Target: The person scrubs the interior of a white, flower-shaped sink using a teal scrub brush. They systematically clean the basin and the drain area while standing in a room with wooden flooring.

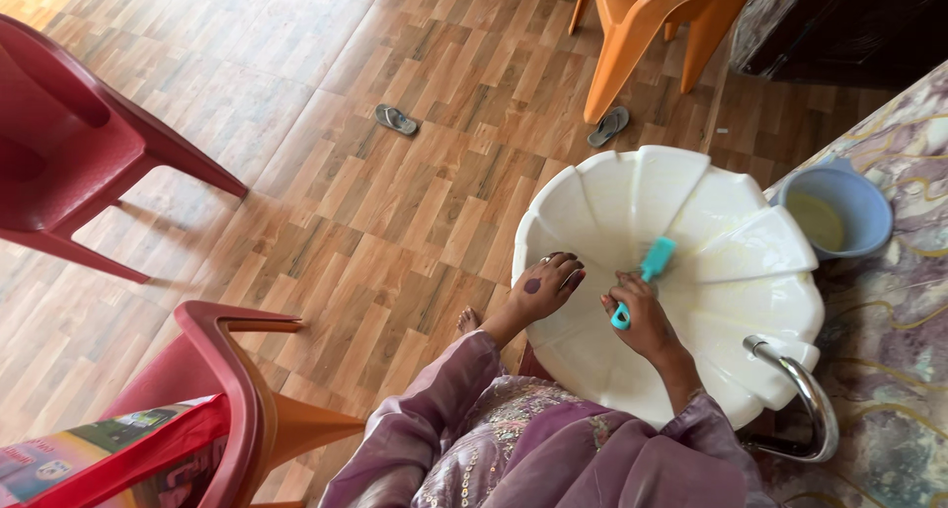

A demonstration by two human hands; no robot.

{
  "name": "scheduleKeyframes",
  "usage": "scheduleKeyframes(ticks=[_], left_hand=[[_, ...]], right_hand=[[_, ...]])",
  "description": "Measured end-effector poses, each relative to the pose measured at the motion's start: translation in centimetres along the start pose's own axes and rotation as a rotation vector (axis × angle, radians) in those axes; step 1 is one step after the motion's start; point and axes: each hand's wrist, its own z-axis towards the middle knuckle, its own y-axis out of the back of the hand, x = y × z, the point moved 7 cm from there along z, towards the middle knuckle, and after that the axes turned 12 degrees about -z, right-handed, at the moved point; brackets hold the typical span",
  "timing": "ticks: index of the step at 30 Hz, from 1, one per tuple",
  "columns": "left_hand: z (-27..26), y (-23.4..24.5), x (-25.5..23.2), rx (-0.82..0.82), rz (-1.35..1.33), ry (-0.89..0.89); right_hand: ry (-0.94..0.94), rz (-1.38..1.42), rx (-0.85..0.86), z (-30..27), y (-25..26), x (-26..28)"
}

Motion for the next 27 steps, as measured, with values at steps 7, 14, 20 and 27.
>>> scheduleKeyframes(ticks=[7,14,20,27], left_hand=[[0.7,-1.2,0.9,0.067,0.16,-0.11],[0.2,-3.3,2.4,0.144,0.229,-0.123],[0.4,-2.6,1.7,0.145,0.213,-0.093],[-0.1,-2.5,1.9,0.089,0.207,-0.102]], right_hand=[[0.202,0.668,0.201,-4.9,1.0,2.7],[-0.175,0.283,0.081,-3.2,1.2,-1.4],[0.209,0.445,0.273,-5.3,2.8,6.2],[-0.048,-0.188,0.107,-1.2,-0.7,1.3]])
